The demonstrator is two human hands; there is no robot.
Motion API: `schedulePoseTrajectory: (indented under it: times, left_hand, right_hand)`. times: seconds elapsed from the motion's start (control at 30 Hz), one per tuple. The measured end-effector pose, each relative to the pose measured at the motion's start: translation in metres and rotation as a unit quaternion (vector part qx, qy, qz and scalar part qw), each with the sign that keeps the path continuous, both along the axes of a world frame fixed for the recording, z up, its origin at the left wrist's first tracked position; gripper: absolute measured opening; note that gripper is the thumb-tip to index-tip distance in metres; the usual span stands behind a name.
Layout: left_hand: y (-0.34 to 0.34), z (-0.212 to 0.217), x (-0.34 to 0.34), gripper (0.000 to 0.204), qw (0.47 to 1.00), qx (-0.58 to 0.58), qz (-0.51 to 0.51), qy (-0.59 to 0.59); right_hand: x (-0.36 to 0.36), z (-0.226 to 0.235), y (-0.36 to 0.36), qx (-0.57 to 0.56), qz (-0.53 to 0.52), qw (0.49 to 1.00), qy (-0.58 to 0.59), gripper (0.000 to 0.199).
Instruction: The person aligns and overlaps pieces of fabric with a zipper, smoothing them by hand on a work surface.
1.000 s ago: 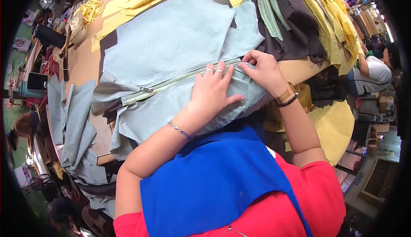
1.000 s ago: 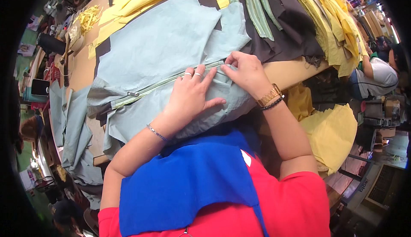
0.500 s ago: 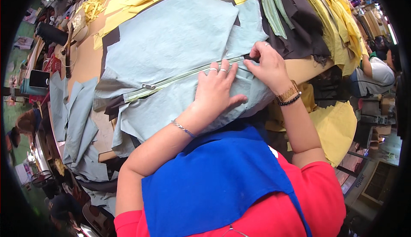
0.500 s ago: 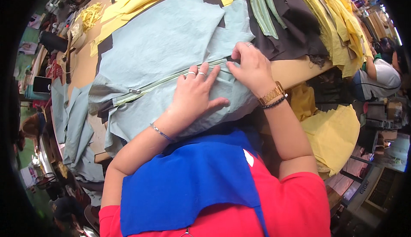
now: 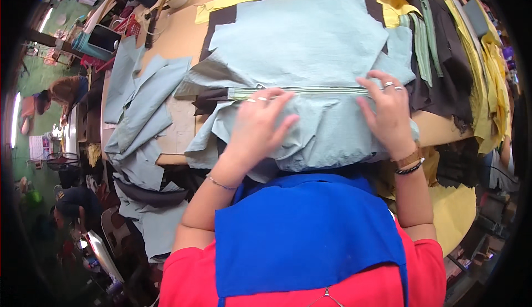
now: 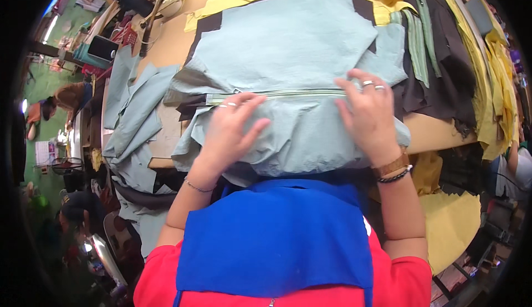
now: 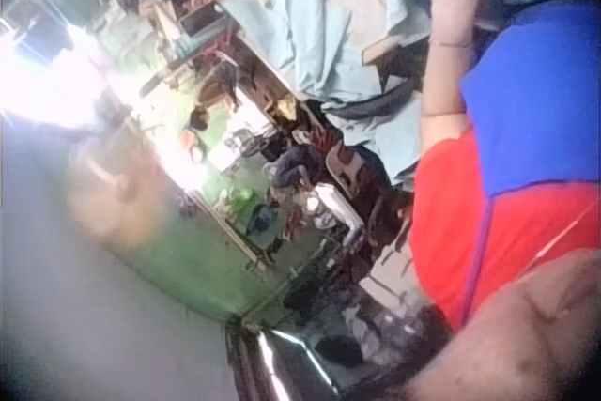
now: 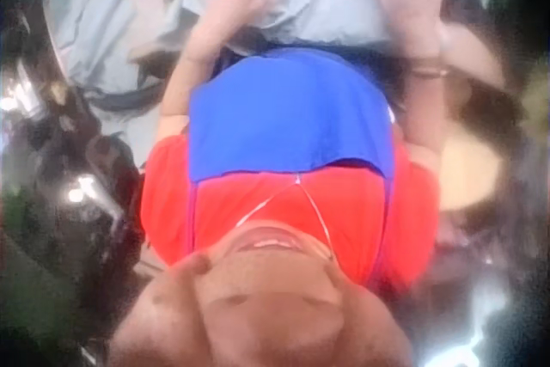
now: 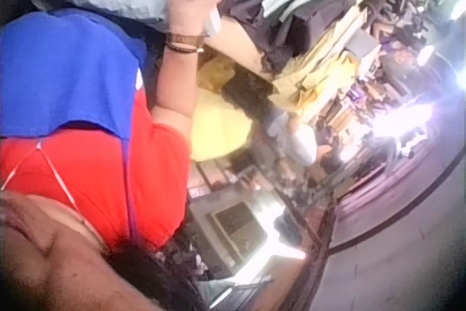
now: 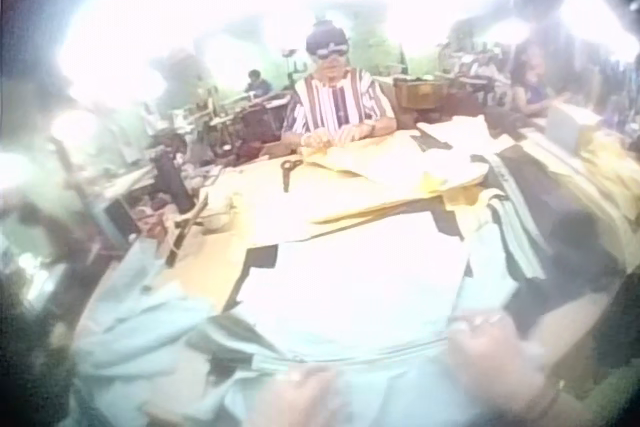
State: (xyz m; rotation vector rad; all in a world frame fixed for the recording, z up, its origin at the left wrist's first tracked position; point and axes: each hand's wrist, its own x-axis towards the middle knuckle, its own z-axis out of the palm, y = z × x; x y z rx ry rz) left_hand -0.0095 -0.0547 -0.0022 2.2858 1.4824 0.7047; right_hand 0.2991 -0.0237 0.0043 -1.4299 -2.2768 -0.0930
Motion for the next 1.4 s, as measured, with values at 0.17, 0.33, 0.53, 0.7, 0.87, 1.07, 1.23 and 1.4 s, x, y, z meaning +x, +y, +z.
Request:
schedulePoseTrajectory:
  times: [0.17,0.33,0.53,0.7,0.87,1.07,1.23,1.4]
  left_hand:
    - [-0.006,-0.004,-0.027,0.031,0.991,0.06,0.08,0.091]
    - [0.001,-0.003,-0.03,0.026,0.984,0.054,0.137,0.101]
    - [0.009,-0.013,-0.034,0.019,0.988,0.052,0.127,0.074]
    - [0.014,-0.02,-0.029,0.016,0.986,0.072,0.123,0.088]
    - [0.02,-0.017,-0.024,0.012,0.987,0.046,0.123,0.09]
    - [0.011,-0.022,-0.031,0.006,0.994,0.042,0.105,-0.009]
    - [0.007,-0.02,-0.033,0.005,0.993,0.095,0.069,0.024]
    - [0.0,-0.018,-0.046,0.007,0.99,0.094,0.048,0.092]
  right_hand:
    - [-0.074,-0.024,-0.004,-0.092,0.132,0.982,0.101,0.036]
    - [-0.084,-0.044,-0.002,-0.065,0.132,0.982,0.115,0.035]
    - [-0.081,-0.05,-0.003,-0.077,0.136,0.979,0.131,0.036]
    - [-0.081,-0.048,-0.003,-0.071,0.133,0.98,0.132,0.034]
    - [-0.081,-0.047,-0.003,-0.067,0.127,0.981,0.129,0.031]
    - [-0.08,-0.046,-0.003,-0.075,0.127,0.98,0.132,0.031]
    - [-0.08,-0.046,-0.002,-0.081,0.124,0.98,0.131,0.031]
    - [-0.081,-0.046,-0.003,-0.081,0.132,0.979,0.136,0.031]
